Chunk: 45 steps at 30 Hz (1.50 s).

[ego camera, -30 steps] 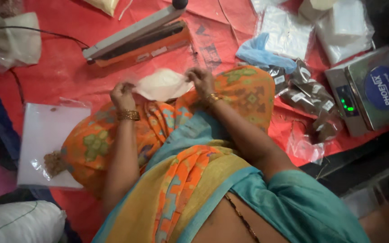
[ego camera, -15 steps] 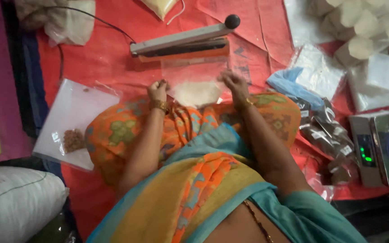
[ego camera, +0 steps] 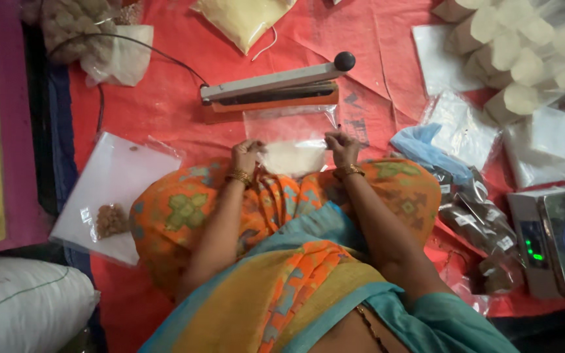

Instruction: The person sits on a red tarp and uses a handheld heat sealer to seal plastic bags containing white powder. She repeatedly places bags under the sealer, presses the handle to seal them, and sets the finished packages aside.

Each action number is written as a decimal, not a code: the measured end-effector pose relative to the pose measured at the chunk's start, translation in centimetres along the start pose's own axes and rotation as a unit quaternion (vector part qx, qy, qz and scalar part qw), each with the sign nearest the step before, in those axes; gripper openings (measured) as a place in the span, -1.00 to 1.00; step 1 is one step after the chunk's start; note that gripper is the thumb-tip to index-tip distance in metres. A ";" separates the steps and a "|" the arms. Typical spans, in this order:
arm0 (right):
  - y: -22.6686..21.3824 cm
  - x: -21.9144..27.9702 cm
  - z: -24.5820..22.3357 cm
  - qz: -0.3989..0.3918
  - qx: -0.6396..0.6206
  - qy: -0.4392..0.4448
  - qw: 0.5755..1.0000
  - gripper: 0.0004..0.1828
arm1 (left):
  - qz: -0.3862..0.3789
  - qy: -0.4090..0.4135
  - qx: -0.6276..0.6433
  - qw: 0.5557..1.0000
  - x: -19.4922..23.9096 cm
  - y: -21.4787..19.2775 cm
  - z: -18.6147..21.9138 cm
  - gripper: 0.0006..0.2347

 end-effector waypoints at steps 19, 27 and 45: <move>1.9 -6.9 2.9 0.058 0.127 0.091 0.986 -0.86 | 0.261 -0.032 -0.198 0.944 -7.5 -1.3 -1.3 -0.64; 2.0 -9.7 1.8 -0.036 0.112 0.094 0.989 -0.82 | 0.300 0.043 -0.228 0.925 -9.6 -1.6 -1.1 -0.65; 5.2 -21.4 -10.5 -0.084 0.578 -0.145 0.798 -0.35 | 0.265 0.030 -0.187 0.946 -10.9 -1.6 -2.5 -0.50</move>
Point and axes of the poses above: each hand's wrist, its own x-axis away from the middle knuckle, its own y-axis out of the palm, z = x × y, the point moved 6 cm from there along -x, towards the middle knuckle, and after that the axes turned 1 degree about x, right-handed, at the moved point
